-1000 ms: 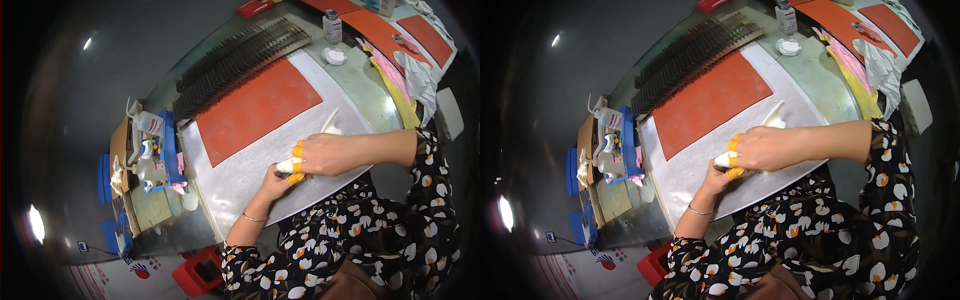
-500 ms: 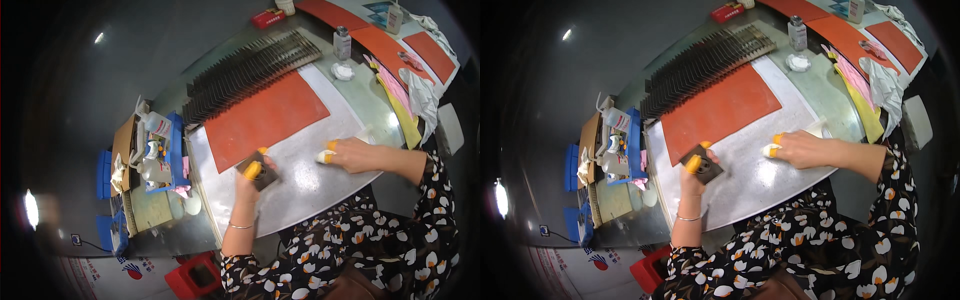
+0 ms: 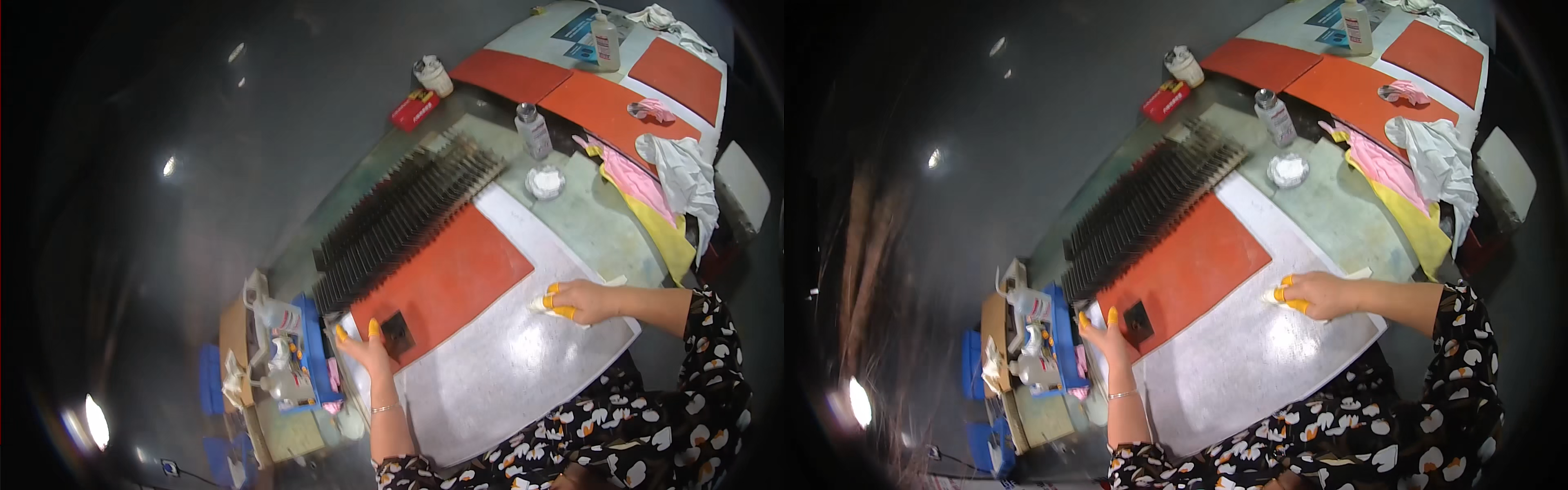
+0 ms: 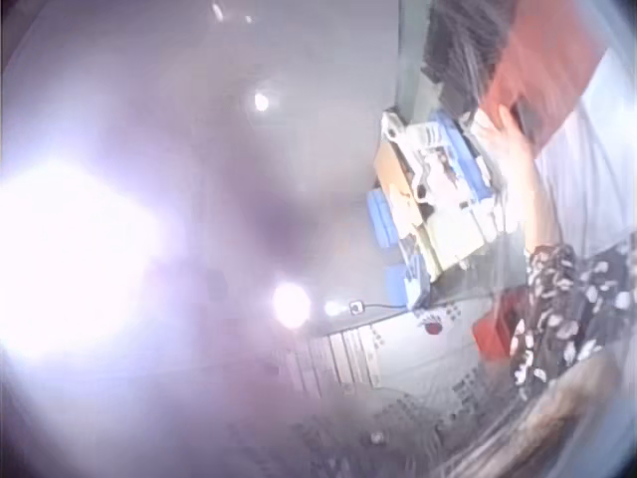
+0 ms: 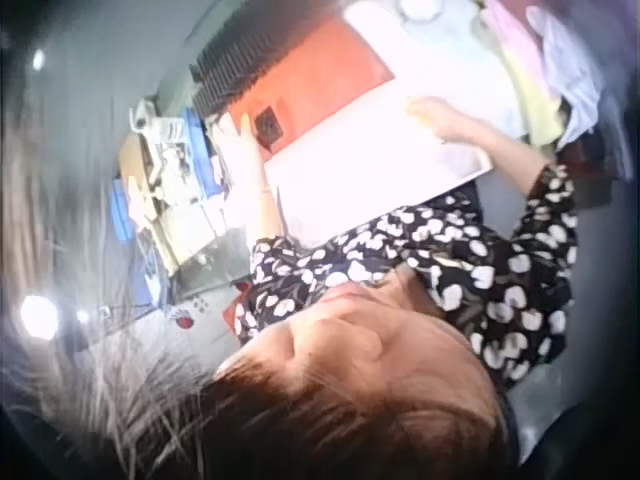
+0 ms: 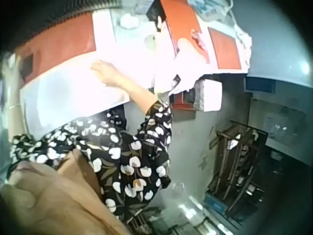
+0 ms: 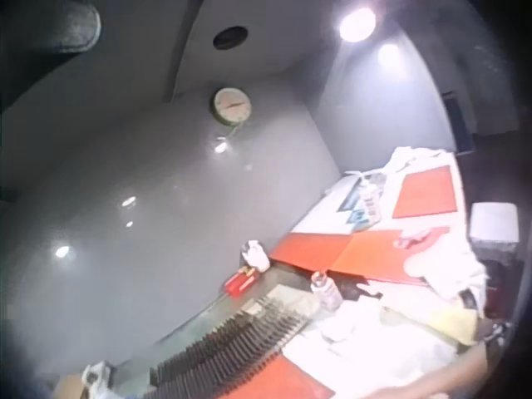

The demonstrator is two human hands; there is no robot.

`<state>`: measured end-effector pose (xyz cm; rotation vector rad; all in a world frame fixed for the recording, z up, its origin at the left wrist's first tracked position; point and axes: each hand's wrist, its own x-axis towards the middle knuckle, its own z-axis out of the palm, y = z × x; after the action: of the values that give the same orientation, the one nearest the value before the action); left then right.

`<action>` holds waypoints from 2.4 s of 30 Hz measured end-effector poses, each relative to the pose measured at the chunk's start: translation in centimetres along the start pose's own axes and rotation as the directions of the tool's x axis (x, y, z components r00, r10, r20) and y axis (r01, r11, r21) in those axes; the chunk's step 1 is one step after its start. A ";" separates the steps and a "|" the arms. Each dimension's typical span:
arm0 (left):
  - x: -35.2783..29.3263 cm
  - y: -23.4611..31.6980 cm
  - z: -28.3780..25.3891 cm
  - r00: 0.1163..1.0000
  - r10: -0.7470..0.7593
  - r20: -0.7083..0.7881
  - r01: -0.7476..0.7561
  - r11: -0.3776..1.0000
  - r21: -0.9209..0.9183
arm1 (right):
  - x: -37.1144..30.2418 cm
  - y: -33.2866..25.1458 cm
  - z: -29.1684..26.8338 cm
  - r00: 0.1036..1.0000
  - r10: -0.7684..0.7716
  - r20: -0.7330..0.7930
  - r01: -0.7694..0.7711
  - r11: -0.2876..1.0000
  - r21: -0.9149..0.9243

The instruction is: The person cleans several small, square metal plates with circular cutouts using a white cloth. They wipe each plate individually, occasionally dipping the cloth into a small container of white powder. The person handles the plates one by one, wiping them thoroughly before placing them back on the red mat.

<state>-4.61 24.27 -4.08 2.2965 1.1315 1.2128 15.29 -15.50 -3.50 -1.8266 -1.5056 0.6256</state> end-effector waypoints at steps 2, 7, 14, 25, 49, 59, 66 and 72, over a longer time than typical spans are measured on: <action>3.1 2.4 -0.7 0.990 -0.022 0.137 0.048 0.981 -0.188 | 0.2 0.8 -0.3 0.995 -0.046 -0.089 0.052 0.996 0.072; 13.3 17.1 8.4 0.841 0.416 0.347 -0.312 0.895 -0.317 | 0.3 3.6 0.6 0.980 -0.083 -0.179 0.118 0.974 0.192; 18.0 26.8 22.9 0.830 0.128 0.543 -0.341 0.887 0.312 | -0.2 2.8 0.7 0.985 -0.116 -0.127 0.150 0.942 0.301; 17.8 28.8 25.7 0.873 -0.001 0.487 -0.223 0.888 0.402 | -0.1 3.4 0.7 0.984 -0.095 -0.150 0.142 0.928 0.343; -15.9 17.3 1.1 0.682 0.182 0.708 0.671 0.229 -0.705 | -0.3 -2.2 2.3 0.949 0.262 0.176 -0.294 0.531 0.795; -15.3 15.6 -0.3 0.398 0.550 0.734 0.639 0.408 -0.652 | -3.1 -0.5 0.0 0.952 -0.215 -0.218 0.193 0.974 -0.122; -15.6 16.6 1.0 0.333 0.705 0.626 0.435 0.474 -0.766 | -1.0 -2.7 -2.9 0.861 -0.501 0.088 0.498 0.793 -0.351; -16.4 16.6 1.3 0.240 0.649 0.722 0.560 0.515 -0.649 | -0.3 -3.1 -2.5 0.815 -0.543 0.202 0.579 0.749 -0.322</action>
<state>-0.70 1.21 -4.35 1.5329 -0.1959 -0.0735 15.07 -16.01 0.46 -1.4687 -2.2352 0.1303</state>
